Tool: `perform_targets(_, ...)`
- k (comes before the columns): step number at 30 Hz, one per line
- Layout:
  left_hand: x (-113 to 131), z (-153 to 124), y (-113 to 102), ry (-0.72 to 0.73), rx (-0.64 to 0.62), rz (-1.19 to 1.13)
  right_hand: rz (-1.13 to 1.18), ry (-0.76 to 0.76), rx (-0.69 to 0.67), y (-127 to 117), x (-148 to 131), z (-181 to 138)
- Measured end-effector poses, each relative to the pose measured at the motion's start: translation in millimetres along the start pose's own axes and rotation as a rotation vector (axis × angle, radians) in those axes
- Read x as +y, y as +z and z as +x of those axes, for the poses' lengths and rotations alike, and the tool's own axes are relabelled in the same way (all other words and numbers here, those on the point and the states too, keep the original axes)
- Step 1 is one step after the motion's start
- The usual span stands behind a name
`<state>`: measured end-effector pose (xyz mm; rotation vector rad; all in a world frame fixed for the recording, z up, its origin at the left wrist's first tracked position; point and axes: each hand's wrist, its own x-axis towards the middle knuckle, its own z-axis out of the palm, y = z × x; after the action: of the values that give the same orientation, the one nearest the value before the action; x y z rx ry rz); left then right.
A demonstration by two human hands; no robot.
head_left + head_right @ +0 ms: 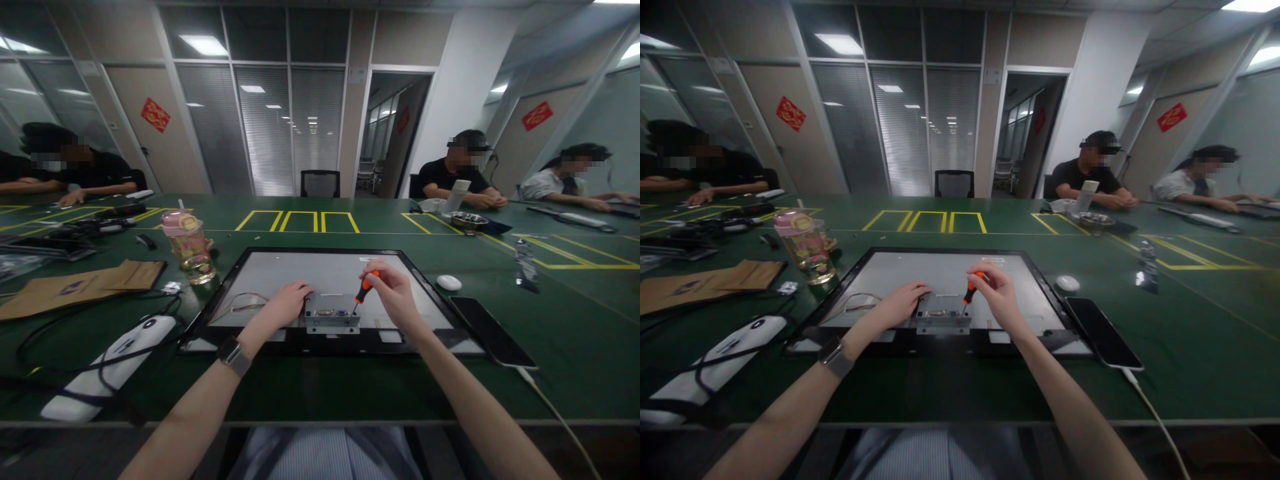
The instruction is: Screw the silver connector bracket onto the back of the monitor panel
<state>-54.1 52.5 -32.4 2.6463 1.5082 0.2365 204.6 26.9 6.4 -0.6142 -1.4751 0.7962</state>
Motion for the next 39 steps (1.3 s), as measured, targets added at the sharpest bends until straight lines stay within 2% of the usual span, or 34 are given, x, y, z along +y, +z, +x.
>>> perform_targets(5, 1.3, -0.6, -1.7, -0.003, 0.0, -0.006, 0.223, 0.15, -0.092, 0.6, -1.2, 0.1)
perform_targets(10, 2.0, -1.2, -1.8, 0.0, 0.006, -0.001, 0.354, 0.165, -0.131, 1.5, -6.1, 1.2)
perform_targets(16, -0.7, 0.7, 1.7, -0.006, 0.006, -0.008, 0.4, 0.25, -0.158, 1.7, -6.1, 0.7)
perform_targets(22, 2.1, -0.7, -1.6, -0.012, -0.002, 0.003, 0.398, 0.2, -0.162, 1.3, -8.9, 1.4)
perform_targets(27, 2.9, -0.9, -2.3, -0.009, -0.003, -0.001, 0.448, 0.27, -0.166, 0.8, -7.9, 1.4)
perform_targets(30, 2.5, -0.9, -1.9, -0.001, 0.0, 0.003, 0.469, 0.255, -0.152, 2.1, -7.9, 2.2)
perform_targets(34, 2.3, -1.3, -1.9, 0.0, 0.003, -0.001, 0.382, 0.197, -0.124, 1.0, -7.6, 3.3)
perform_targets(39, 1.8, -1.2, -1.1, 0.002, 0.008, -0.001, 0.329, 0.248, -0.108, -0.3, -8.0, 2.9)
